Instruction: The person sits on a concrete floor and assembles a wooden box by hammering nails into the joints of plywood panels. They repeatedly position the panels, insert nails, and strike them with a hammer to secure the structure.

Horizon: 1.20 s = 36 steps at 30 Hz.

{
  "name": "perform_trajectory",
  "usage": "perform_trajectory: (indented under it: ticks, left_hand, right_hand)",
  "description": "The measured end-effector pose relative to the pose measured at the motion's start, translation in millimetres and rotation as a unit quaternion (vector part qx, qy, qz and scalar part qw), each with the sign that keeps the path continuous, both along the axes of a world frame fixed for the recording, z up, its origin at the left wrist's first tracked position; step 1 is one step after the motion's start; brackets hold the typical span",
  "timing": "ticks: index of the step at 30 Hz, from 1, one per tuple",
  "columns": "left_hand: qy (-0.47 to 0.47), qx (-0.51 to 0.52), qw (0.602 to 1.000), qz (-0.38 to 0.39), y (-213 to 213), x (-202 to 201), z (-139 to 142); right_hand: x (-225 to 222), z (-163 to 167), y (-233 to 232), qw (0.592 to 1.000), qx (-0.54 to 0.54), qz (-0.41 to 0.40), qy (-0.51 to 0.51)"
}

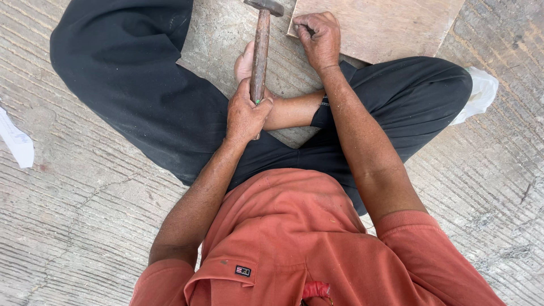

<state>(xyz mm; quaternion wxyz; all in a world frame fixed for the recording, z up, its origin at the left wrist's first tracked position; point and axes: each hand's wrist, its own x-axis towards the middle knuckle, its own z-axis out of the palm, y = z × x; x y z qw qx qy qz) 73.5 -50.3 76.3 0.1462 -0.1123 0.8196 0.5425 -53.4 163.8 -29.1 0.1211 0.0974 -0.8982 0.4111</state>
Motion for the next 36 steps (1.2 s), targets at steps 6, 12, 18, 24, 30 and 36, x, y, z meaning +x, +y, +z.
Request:
perform_trajectory:
  ticks: [6, 12, 18, 24, 30, 36]
  left_hand:
    - [-0.009, -0.027, 0.999, -0.014, 2.6, -0.8, -4.3]
    - [0.1, -0.1, 0.987, -0.073, 7.7, 4.1, -6.6]
    - [-0.001, -0.041, 0.995, -0.092, 18.0, 4.2, -10.3]
    - [0.023, -0.089, 0.99, -0.108, 27.1, 6.1, -13.8]
    - [-0.032, -0.099, 0.987, -0.123, 31.2, -1.4, -15.0]
    - [0.086, -0.113, 0.982, -0.121, 31.2, 3.7, -10.0]
  right_hand:
    - [1.3, -3.3, 1.1, 0.999, 0.019, 0.004, 0.034]
    - [2.3, -15.3, 0.7, 0.999, 0.022, 0.009, 0.032]
    - [3.7, -22.6, 8.4, 0.998, 0.02, 0.02, 0.057]
    - [3.7, -27.2, 14.1, 0.999, 0.021, 0.015, 0.028]
    - [3.5, -31.5, 14.1, 0.998, 0.043, 0.004, 0.037]
    - [3.3, -34.0, 17.7, 0.998, 0.046, 0.012, 0.043]
